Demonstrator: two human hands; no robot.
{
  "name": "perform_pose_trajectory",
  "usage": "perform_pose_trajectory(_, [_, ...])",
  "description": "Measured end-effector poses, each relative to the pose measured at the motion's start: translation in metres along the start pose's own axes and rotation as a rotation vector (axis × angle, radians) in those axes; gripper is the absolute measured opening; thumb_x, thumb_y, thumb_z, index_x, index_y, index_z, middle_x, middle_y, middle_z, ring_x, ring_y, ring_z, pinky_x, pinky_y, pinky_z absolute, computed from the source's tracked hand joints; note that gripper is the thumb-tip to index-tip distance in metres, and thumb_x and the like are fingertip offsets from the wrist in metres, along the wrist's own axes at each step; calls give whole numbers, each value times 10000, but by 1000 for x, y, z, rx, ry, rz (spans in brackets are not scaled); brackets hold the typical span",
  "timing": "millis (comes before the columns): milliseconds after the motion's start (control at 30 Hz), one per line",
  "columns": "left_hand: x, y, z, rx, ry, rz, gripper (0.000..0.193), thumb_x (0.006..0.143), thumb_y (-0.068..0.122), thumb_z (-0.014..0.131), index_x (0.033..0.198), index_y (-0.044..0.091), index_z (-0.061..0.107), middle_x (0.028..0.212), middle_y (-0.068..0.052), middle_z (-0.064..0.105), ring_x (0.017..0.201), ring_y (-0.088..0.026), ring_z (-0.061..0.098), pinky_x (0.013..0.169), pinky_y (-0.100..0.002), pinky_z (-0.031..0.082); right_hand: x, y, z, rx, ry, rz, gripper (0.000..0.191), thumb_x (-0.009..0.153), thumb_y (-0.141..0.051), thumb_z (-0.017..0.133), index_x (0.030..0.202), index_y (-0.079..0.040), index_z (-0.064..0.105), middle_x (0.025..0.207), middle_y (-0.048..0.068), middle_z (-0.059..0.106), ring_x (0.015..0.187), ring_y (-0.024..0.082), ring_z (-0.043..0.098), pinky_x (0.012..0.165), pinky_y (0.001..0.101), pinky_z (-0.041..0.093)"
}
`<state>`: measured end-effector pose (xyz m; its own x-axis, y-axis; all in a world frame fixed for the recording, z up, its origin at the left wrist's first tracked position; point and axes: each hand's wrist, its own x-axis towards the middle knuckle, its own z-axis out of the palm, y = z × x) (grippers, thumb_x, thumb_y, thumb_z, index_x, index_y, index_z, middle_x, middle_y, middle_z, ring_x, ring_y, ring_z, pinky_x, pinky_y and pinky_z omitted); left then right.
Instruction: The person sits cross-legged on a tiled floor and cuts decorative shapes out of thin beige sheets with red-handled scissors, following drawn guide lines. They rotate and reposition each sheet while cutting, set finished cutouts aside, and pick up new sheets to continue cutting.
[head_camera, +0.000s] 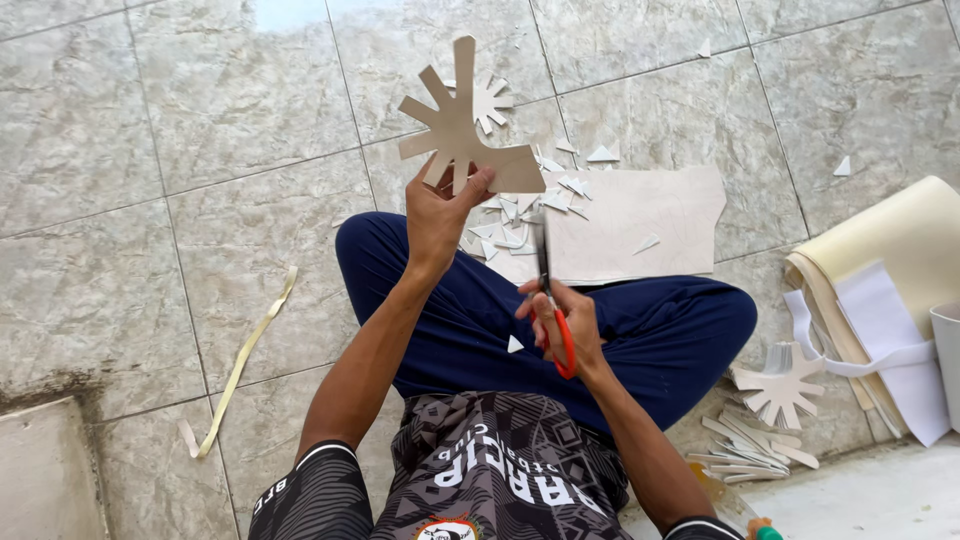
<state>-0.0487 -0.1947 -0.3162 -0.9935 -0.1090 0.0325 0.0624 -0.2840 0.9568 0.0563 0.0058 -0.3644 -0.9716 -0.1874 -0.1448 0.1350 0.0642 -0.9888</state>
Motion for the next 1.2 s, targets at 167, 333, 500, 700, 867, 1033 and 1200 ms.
perform_pose_trajectory(167, [-16,17,17,17,-77,-40,261,936,78,752,1146,-49,663,1024,-105,722,973,-188,737,853,-333,679,11,-16,-6,-134,-50,-73,625,1004,-593,533,1219,-33,710,676,-6,587,538,36,565,483,192,481])
perform_pose_trajectory(333, [-27,23,22,50,-88,-33,249,937,81,754,1136,-44,671,984,-84,705,978,-183,733,865,-338,688,19,-31,-7,-155,-62,-73,606,982,-584,553,1209,-51,731,628,-17,588,508,45,552,461,199,459])
perform_pose_trajectory(500, [-30,21,22,48,-88,-35,241,942,86,759,1124,-45,671,980,-81,694,980,-181,730,860,-336,694,19,-34,-5,-157,-61,-97,589,989,-570,566,1205,-45,723,630,-29,593,498,35,550,454,197,448])
perform_pose_trajectory(700, [-34,16,21,56,-87,-39,260,933,96,767,1135,-45,680,986,-91,691,976,-176,725,853,-332,700,16,-25,-4,-129,-30,-59,589,959,-573,606,1114,-21,743,546,-38,536,430,29,490,391,191,386])
perform_pose_trajectory(867, [-34,13,18,61,-104,-73,287,929,132,771,1137,-47,685,1001,-118,701,968,-188,731,836,-333,700,12,-20,-6,-123,10,1,568,937,-545,659,960,12,765,473,-40,514,351,30,461,324,192,339])
perform_pose_trajectory(1033, [-29,14,13,100,-88,-134,347,937,220,756,1145,-51,695,1053,-152,761,937,-204,774,829,-313,687,10,-25,-6,-72,-13,61,503,952,-458,651,1006,30,761,477,-25,512,353,45,459,326,200,353])
perform_pose_trajectory(1200, [-43,16,21,242,-130,-148,347,930,238,763,1110,-58,739,988,-139,783,866,-195,773,747,-291,657,15,-33,-11,82,-143,-62,454,1020,-322,561,1240,59,672,643,-1,562,544,71,547,510,228,471])
